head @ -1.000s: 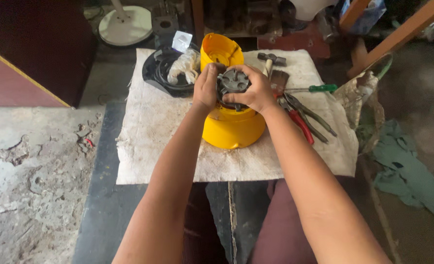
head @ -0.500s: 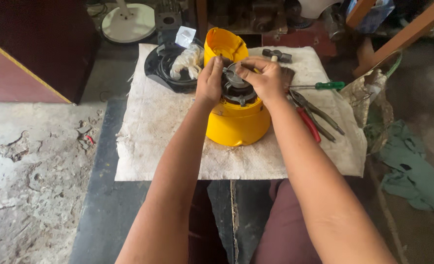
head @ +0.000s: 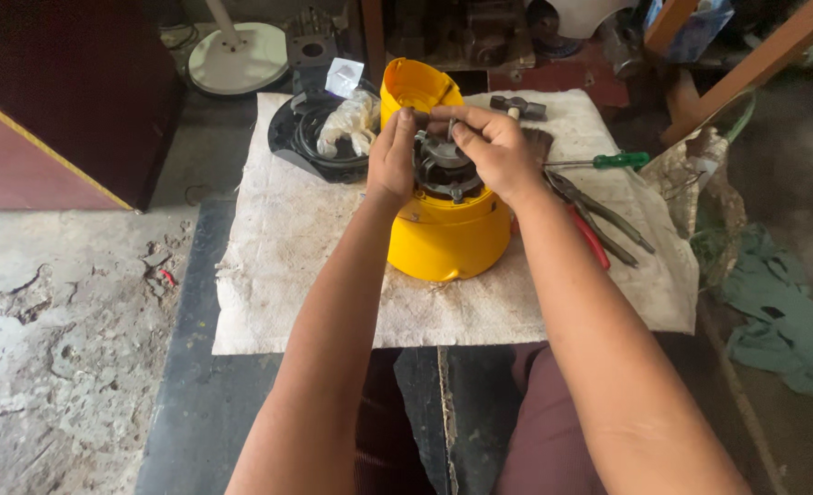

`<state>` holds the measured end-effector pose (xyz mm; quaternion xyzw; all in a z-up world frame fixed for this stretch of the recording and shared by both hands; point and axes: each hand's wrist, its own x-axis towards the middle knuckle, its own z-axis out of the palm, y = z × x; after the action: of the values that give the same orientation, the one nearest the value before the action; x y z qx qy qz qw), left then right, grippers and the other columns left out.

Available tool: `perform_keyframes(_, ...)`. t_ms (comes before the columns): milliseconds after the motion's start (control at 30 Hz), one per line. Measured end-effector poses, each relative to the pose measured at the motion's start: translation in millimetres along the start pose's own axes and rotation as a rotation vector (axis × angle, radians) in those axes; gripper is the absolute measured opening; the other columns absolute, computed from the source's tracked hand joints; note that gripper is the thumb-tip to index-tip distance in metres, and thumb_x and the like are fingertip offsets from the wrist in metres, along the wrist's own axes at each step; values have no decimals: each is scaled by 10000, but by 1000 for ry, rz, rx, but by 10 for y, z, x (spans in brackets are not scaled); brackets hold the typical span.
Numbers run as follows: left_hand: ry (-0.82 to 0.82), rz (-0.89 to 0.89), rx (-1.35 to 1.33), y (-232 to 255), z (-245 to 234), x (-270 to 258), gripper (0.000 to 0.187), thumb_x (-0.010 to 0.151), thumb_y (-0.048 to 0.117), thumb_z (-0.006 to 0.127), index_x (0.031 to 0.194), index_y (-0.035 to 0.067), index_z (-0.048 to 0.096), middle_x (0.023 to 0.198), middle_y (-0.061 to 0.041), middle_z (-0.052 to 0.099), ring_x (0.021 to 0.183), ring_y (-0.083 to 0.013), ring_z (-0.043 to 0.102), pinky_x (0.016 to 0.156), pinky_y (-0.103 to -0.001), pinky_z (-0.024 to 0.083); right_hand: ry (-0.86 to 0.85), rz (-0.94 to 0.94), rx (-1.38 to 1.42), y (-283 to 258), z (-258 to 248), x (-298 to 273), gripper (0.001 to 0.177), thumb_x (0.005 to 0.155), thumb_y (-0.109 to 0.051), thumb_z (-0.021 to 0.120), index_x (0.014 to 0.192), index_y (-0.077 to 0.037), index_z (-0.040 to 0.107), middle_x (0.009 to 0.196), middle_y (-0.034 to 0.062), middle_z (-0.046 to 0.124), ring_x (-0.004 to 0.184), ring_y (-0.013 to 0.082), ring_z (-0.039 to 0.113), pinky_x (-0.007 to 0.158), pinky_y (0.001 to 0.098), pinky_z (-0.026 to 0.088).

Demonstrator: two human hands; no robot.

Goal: The person reassembles the motor and housing of a yellow appliance by hand and using pliers, then places the top cover back onto the main unit.

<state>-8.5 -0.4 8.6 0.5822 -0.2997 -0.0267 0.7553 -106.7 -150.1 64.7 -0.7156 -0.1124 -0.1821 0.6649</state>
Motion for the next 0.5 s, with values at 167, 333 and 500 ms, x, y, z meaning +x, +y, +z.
perform_keyframes(167, 21, -24, 2, -5, -17, -2, 542, 1077, 480, 434, 1169, 1, 670, 1137, -103, 705, 1078, -183, 618, 994, -319, 462, 138, -60, -6, 176, 37, -7, 183, 1007, -45, 663, 1167, 13, 729, 1062, 61, 771, 1010, 127, 721, 970, 272, 573)
perform_keyframes(333, 38, -29, 60, 19, -39, -9, 575, 1061, 519, 436, 1162, 5, 673, 1131, -109, 716, 1087, -193, 631, 1007, -325, 461, 280, -49, -8, 283, 81, 29, 214, 870, -40, 869, 1038, 3, 743, 960, 53, 764, 873, 117, 694, 820, 263, 569)
perform_keyframes(500, 30, -37, 48, 43, -18, -20, 562, 1059, 520, 437, 1160, 16, 665, 1075, -78, 690, 1012, -167, 603, 941, -311, 467, 328, -125, -106, 184, 91, -26, 356, 852, -87, 847, 1122, -76, 615, 1004, 27, 671, 903, 73, 598, 838, 225, 540)
